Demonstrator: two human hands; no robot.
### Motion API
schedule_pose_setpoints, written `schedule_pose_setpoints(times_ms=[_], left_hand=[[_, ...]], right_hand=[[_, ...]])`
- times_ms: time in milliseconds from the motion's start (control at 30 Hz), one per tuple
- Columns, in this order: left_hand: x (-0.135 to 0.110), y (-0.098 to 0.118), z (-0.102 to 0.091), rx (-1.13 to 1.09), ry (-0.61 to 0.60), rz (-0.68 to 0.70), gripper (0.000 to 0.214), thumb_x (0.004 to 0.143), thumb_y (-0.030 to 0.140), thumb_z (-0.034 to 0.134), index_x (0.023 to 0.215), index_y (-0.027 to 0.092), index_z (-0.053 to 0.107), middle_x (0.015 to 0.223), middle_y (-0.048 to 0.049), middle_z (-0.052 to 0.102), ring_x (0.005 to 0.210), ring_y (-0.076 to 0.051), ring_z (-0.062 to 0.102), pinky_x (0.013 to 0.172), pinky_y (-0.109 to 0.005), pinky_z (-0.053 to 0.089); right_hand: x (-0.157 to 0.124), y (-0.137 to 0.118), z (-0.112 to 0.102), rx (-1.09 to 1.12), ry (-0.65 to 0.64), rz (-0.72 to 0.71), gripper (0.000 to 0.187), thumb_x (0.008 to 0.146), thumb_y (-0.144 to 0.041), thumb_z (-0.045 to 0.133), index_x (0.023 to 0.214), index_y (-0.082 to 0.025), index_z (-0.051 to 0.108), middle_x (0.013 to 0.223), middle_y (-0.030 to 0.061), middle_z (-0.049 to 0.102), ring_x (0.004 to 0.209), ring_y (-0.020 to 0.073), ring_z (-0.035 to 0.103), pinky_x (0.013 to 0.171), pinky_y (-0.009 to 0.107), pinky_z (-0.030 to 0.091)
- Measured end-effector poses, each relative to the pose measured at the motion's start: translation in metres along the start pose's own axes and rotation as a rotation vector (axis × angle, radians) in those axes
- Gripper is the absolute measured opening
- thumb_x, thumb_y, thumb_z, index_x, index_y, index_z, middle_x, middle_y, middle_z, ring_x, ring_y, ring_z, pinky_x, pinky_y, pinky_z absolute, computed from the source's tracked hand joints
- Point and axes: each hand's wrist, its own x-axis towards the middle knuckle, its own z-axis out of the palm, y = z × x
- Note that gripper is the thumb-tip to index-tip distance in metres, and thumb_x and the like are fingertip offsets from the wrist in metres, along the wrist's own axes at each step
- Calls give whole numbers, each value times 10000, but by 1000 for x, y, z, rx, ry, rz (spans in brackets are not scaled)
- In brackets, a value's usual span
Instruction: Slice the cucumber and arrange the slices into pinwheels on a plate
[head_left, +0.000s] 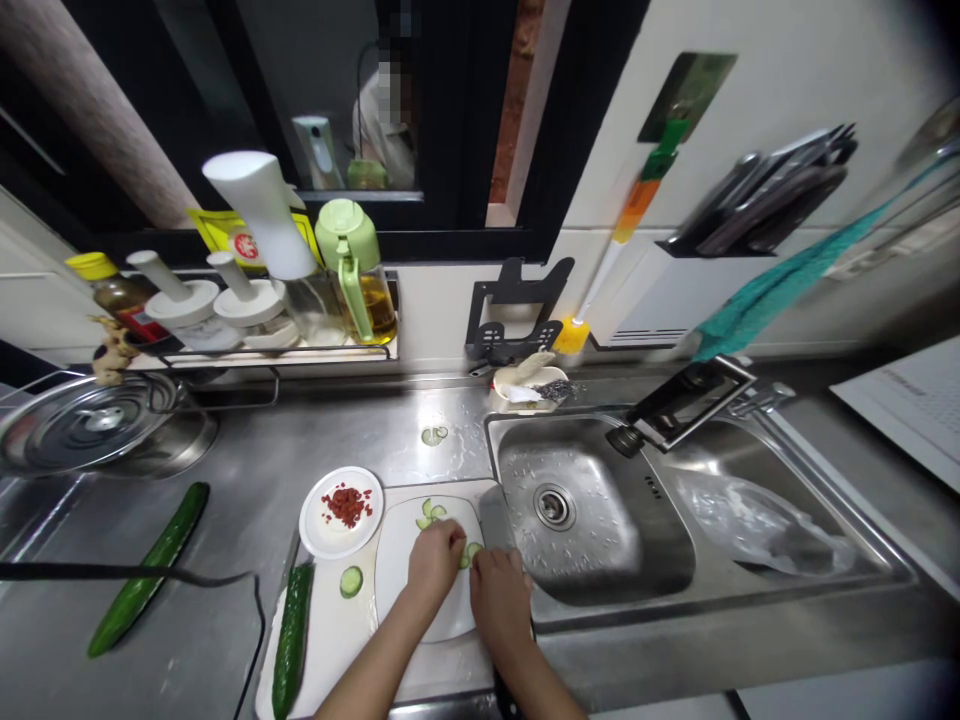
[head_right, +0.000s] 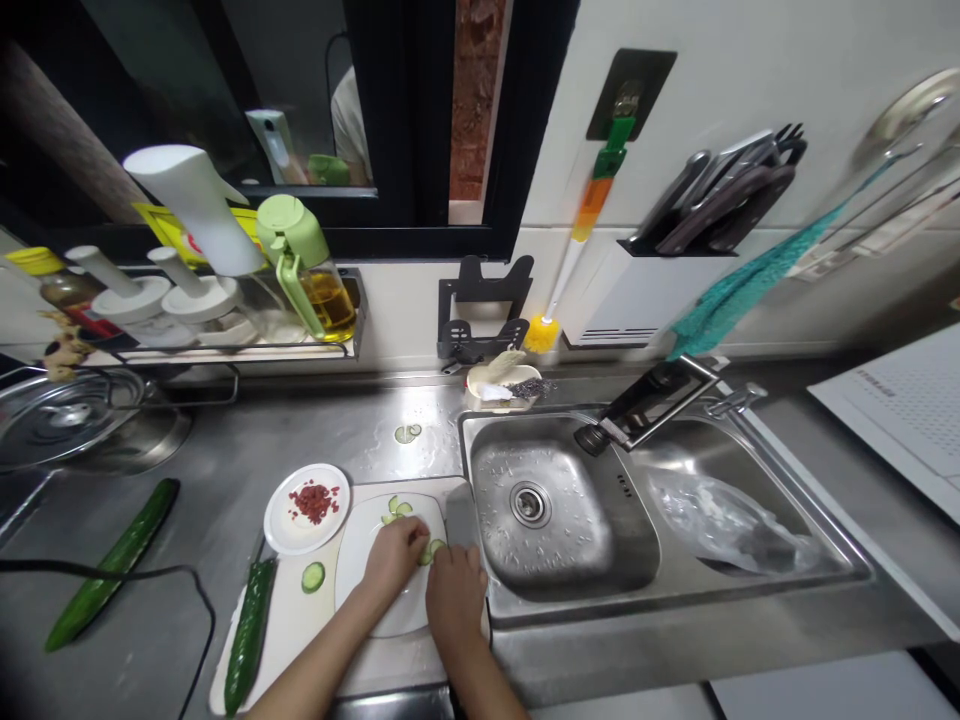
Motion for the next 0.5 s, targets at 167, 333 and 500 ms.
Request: schedule_pose_setpoints(times_ms=[167, 333, 500], left_hand=[[-2, 2, -3, 39, 28, 14, 119, 756, 156, 547, 823, 186, 640, 820, -28, 636, 783, -138, 573, 678, -219, 347], [-3, 5, -4, 58, 11, 32, 158, 771, 143, 512, 723, 187, 656, 765, -28, 640, 772, -134, 576, 683, -219, 350], [-7, 6, -10, 47, 14, 51, 208, 802, 177, 489, 726, 192, 682, 774, -38, 665, 794, -146, 596, 724, -229, 374]], right_hand=[[-2, 1, -4, 52, -11, -17, 133, 870, -204, 503, 865, -210, 635, 959, 59, 636, 1009, 262, 493, 686, 323, 310], [-8, 6, -9, 137, 18, -16, 174, 883, -210, 464, 863, -217, 636, 916, 43, 644, 973, 234, 506, 707, 308, 318], [-18, 15, -16, 155, 25, -24, 202, 883, -196, 446, 846, -218, 644, 886, 43, 651, 945, 229, 514, 709, 299, 324]])
